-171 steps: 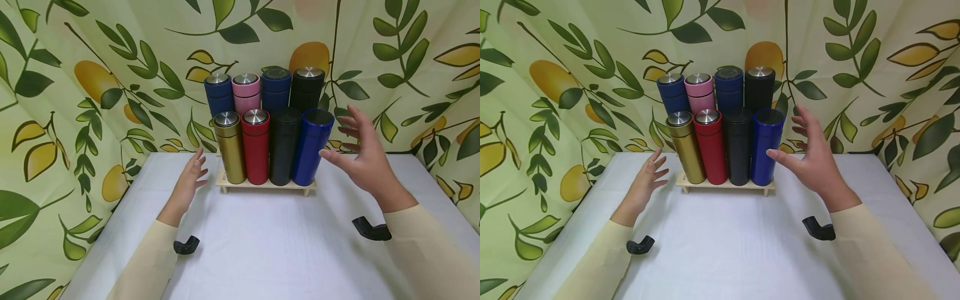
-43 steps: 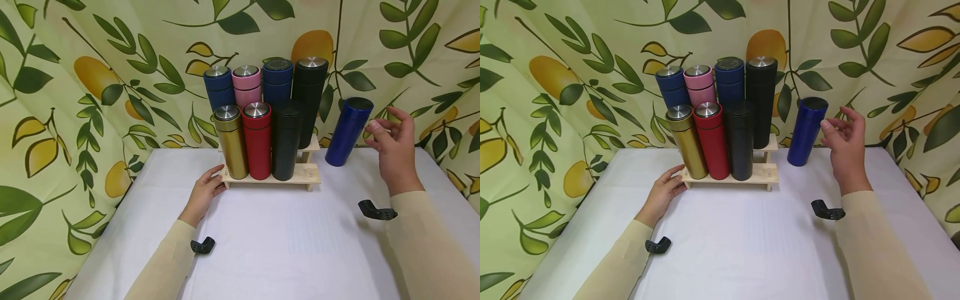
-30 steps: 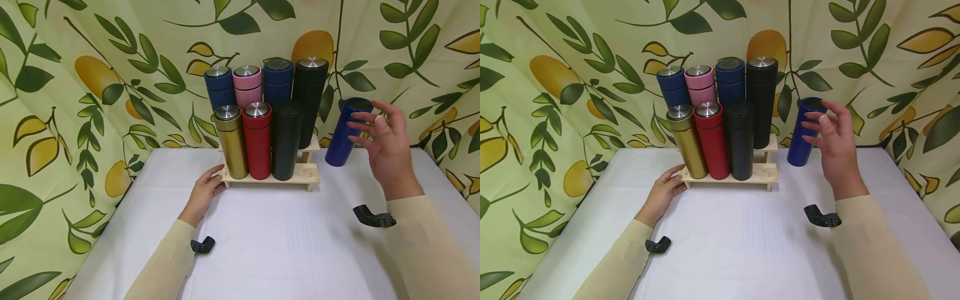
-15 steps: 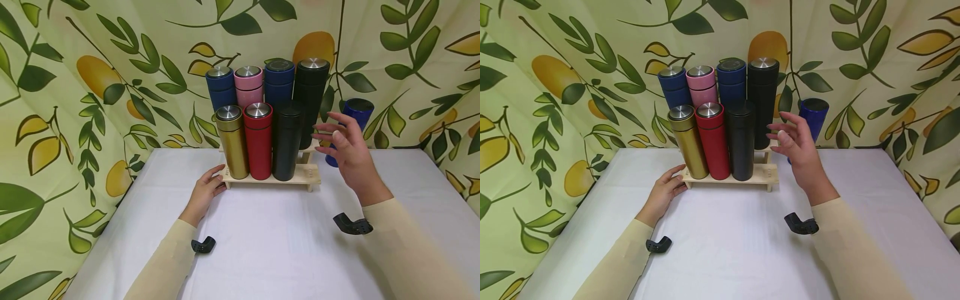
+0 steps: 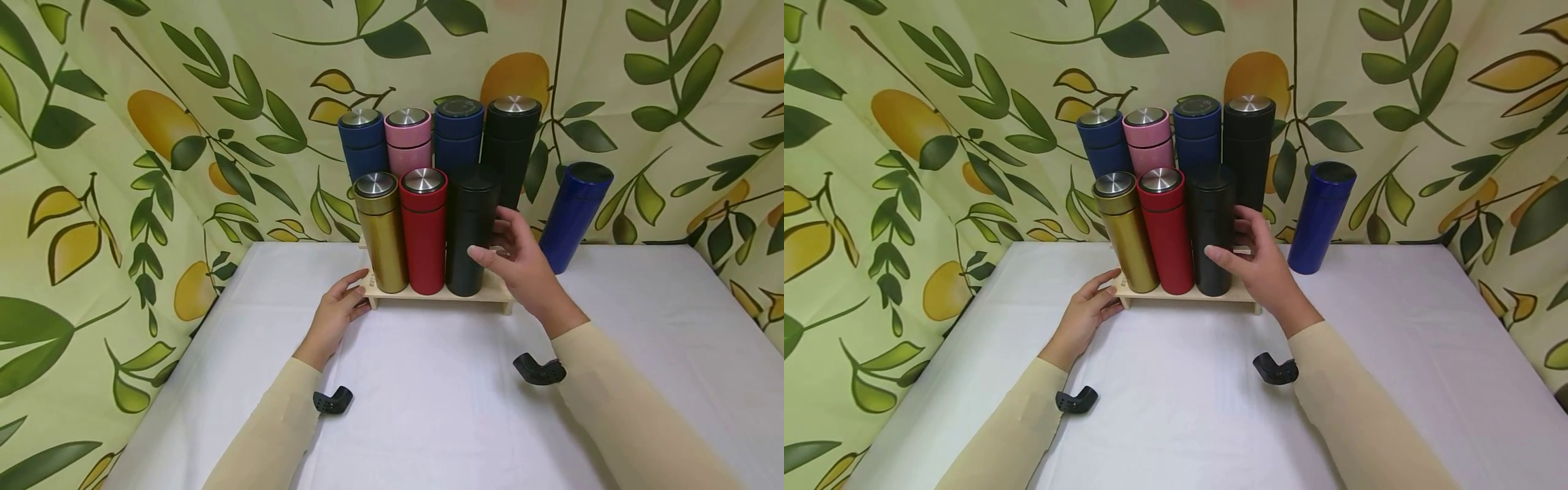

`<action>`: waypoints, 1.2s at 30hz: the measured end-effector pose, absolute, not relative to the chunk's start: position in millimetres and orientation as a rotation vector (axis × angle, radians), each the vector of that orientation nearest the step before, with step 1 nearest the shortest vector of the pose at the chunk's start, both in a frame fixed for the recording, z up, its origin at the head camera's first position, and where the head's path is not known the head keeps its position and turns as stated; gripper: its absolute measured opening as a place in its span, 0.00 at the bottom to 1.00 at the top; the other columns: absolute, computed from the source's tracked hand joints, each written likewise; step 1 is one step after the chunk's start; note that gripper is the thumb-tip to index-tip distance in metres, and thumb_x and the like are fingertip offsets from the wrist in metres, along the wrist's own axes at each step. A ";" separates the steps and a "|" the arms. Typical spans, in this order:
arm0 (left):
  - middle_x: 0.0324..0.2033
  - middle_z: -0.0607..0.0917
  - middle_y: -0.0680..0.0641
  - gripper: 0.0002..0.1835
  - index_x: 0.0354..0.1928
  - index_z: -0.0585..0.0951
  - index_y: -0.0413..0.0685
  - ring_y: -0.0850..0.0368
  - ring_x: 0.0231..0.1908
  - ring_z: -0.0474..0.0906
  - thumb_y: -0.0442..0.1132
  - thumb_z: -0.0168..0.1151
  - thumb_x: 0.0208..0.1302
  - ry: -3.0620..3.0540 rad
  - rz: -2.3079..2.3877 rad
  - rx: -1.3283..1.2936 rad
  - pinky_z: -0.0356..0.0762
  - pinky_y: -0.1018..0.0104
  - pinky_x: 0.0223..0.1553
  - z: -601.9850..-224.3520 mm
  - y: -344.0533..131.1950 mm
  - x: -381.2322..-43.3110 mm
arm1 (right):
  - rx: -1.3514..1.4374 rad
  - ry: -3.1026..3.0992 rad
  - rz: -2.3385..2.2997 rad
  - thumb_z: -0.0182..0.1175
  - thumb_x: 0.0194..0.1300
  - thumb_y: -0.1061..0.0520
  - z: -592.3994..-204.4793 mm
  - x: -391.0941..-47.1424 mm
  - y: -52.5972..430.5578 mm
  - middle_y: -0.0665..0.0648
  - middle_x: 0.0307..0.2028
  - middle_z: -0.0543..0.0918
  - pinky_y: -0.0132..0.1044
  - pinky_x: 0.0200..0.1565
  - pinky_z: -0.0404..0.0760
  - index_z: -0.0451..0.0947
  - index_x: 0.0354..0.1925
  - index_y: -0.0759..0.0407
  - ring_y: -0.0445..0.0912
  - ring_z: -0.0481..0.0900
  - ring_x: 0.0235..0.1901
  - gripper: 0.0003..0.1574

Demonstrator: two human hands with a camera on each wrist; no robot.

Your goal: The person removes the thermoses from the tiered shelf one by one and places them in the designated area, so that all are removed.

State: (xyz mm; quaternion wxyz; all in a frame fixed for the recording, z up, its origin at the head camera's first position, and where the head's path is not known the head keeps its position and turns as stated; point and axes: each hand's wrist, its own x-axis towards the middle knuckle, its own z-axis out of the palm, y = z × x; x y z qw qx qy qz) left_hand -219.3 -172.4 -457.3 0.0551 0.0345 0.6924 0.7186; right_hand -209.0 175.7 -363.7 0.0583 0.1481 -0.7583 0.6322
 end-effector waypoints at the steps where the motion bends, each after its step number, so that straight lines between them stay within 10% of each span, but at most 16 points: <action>1: 0.70 0.76 0.32 0.25 0.79 0.74 0.46 0.40 0.65 0.78 0.34 0.54 0.85 2.101 2.181 0.106 0.80 0.53 0.65 -457.1 -171.9 -219.3 | 0.431 -2.308 1.901 0.70 0.77 0.50 -364.9 -209.7 174.0 0.61 0.73 0.67 0.63 0.72 0.71 0.50 0.86 0.51 0.57 0.67 0.72 0.53; 19: 0.69 0.76 0.32 0.25 0.79 0.74 0.46 0.40 0.64 0.79 0.34 0.53 0.85 2.084 2.189 0.104 0.81 0.54 0.64 -458.3 -168.0 -218.9 | 0.343 -2.279 1.720 0.79 0.68 0.57 -371.4 -202.4 167.4 0.61 0.67 0.75 0.59 0.68 0.78 0.59 0.82 0.51 0.57 0.77 0.65 0.55; 27: 0.70 0.75 0.32 0.25 0.79 0.73 0.46 0.40 0.65 0.78 0.34 0.53 0.86 2.089 2.174 0.103 0.81 0.54 0.64 -456.3 -167.6 -218.0 | 0.374 -2.157 1.693 0.75 0.70 0.65 -366.4 -192.9 178.5 0.61 0.64 0.78 0.42 0.63 0.83 0.65 0.81 0.52 0.54 0.80 0.61 0.48; 36: 0.70 0.76 0.32 0.25 0.79 0.73 0.46 0.40 0.66 0.78 0.35 0.53 0.86 2.124 2.162 0.120 0.81 0.54 0.64 -456.2 -170.1 -219.1 | 0.336 -2.370 1.712 0.83 0.64 0.51 -360.9 -196.0 164.1 0.63 0.75 0.68 0.66 0.70 0.73 0.48 0.86 0.53 0.61 0.70 0.73 0.68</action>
